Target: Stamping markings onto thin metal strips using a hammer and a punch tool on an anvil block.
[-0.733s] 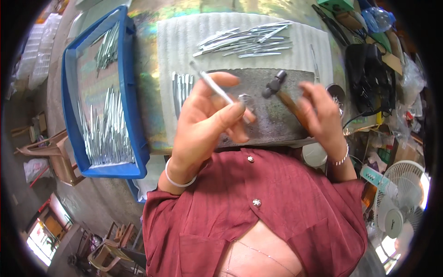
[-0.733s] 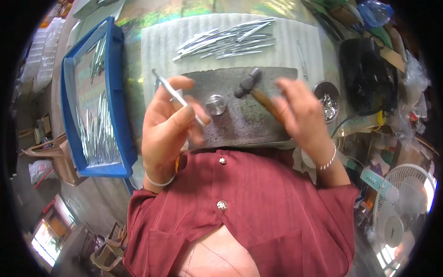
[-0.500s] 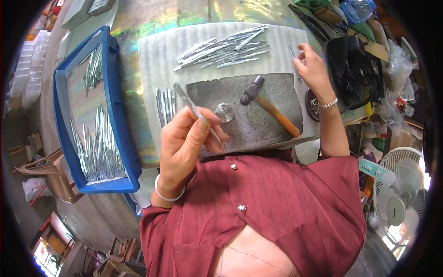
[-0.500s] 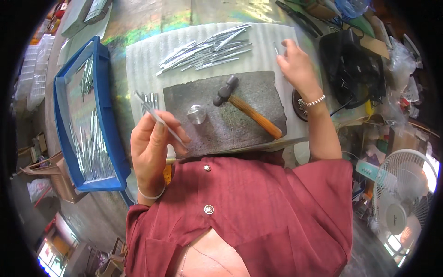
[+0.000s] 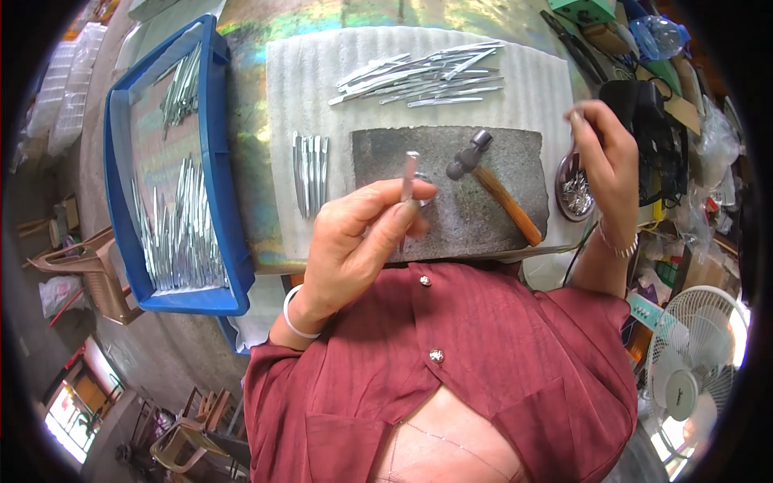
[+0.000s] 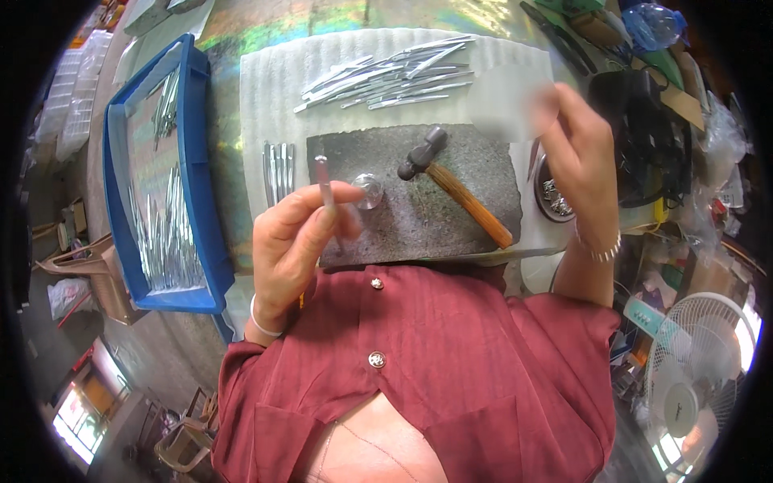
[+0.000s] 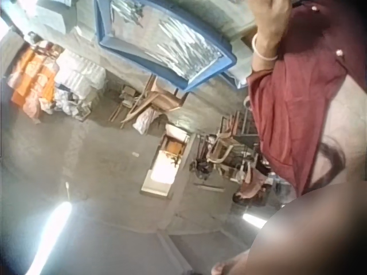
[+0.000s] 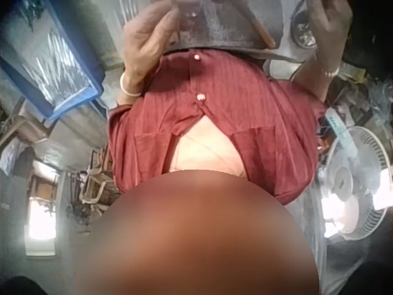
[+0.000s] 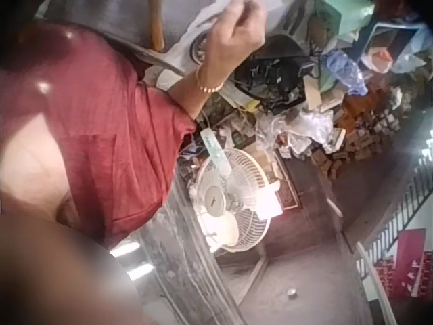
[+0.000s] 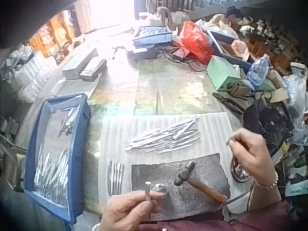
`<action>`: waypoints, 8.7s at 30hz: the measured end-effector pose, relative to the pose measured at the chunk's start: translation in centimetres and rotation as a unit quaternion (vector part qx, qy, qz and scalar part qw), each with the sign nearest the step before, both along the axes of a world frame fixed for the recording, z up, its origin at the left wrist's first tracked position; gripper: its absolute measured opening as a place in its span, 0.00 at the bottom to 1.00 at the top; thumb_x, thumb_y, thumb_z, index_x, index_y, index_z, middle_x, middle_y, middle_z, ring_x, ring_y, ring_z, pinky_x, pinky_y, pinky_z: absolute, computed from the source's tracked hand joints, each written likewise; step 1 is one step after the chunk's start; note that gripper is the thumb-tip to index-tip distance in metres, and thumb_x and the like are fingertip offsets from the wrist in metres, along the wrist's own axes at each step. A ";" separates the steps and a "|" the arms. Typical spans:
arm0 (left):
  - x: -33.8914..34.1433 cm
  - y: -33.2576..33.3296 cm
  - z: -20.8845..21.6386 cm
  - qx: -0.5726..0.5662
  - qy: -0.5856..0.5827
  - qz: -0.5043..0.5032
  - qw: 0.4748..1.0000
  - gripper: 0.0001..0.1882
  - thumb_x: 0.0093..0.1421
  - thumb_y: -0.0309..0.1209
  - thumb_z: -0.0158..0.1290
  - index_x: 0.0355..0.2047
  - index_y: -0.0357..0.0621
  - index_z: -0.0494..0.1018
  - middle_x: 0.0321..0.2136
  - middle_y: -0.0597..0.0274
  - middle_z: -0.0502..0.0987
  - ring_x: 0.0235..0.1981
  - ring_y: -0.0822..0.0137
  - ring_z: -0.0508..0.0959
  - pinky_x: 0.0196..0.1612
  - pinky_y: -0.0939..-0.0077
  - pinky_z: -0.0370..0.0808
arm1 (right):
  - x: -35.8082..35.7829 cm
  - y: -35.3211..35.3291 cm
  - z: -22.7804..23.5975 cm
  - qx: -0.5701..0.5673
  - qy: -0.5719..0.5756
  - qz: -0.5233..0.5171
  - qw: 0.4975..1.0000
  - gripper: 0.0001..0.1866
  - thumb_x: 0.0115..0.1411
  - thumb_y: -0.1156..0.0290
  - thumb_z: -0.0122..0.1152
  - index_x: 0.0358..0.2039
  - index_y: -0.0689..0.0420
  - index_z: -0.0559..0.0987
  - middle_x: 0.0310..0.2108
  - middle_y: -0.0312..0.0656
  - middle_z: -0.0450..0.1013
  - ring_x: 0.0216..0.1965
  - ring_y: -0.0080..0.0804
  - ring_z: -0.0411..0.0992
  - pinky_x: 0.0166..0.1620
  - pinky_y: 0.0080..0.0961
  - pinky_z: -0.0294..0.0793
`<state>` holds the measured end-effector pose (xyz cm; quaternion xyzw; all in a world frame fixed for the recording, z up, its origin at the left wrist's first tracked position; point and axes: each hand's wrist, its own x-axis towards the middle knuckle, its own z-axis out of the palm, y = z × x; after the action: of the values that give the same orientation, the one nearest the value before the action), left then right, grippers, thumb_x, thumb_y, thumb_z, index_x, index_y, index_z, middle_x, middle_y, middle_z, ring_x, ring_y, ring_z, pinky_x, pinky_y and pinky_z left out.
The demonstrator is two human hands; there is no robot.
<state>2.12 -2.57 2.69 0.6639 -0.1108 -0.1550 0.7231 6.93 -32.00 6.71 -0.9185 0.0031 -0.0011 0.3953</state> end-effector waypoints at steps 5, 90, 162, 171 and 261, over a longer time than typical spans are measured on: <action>-0.2 -0.6 -0.6 -0.008 -0.037 -0.017 0.999 0.15 0.62 0.21 0.48 0.50 0.35 0.68 0.31 0.63 0.75 0.32 0.76 0.75 0.36 0.84 0.71 | -3.7 6.0 0.8 0.200 0.015 0.179 0.963 0.07 0.58 0.78 0.57 0.37 0.65 0.74 0.28 0.36 0.72 0.23 0.15 0.67 0.26 0.12 0.67; 2.9 -3.7 1.7 -0.028 0.249 -0.184 0.950 0.12 0.64 0.35 0.49 0.32 0.37 0.67 0.19 0.61 0.76 0.15 0.74 0.77 0.15 0.86 0.73 | -4.5 7.2 -4.6 0.576 0.254 -0.021 0.777 0.07 0.59 0.69 0.59 0.28 0.58 0.75 0.17 0.31 0.67 0.11 0.11 0.59 0.13 0.08 0.57; -3.7 -0.2 -1.1 -0.182 0.244 -0.081 0.949 0.07 0.63 0.26 0.49 0.33 0.37 0.63 0.25 0.61 0.77 0.28 0.76 0.77 0.31 0.82 0.75 | -5.0 11.1 -2.6 0.500 0.310 0.115 0.801 0.03 0.61 0.77 0.55 0.33 0.64 0.72 0.25 0.35 0.72 0.26 0.15 0.70 0.29 0.13 0.70; -3.5 0.0 -1.1 -0.189 0.257 -0.075 0.945 0.06 0.63 0.26 0.49 0.32 0.37 0.63 0.25 0.60 0.77 0.27 0.77 0.77 0.29 0.83 0.74 | -4.6 11.4 -2.6 0.488 0.316 0.120 0.805 0.04 0.61 0.77 0.55 0.33 0.64 0.72 0.25 0.34 0.72 0.26 0.13 0.69 0.28 0.12 0.69; 3.5 8.0 -6.4 0.442 -0.120 0.280 0.844 0.11 0.54 0.29 0.57 0.37 0.38 0.75 0.26 0.49 0.76 0.25 0.52 0.76 0.29 0.66 0.71 | -5.3 5.9 -2.6 -0.004 -0.009 0.049 0.999 0.11 0.56 0.77 0.56 0.40 0.65 0.73 0.31 0.43 0.71 0.29 0.30 0.72 0.35 0.23 0.71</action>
<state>5.63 5.48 -3.73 0.9295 0.0737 0.1022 0.3466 1.62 -26.13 4.12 -0.9192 -0.0456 0.0103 0.3909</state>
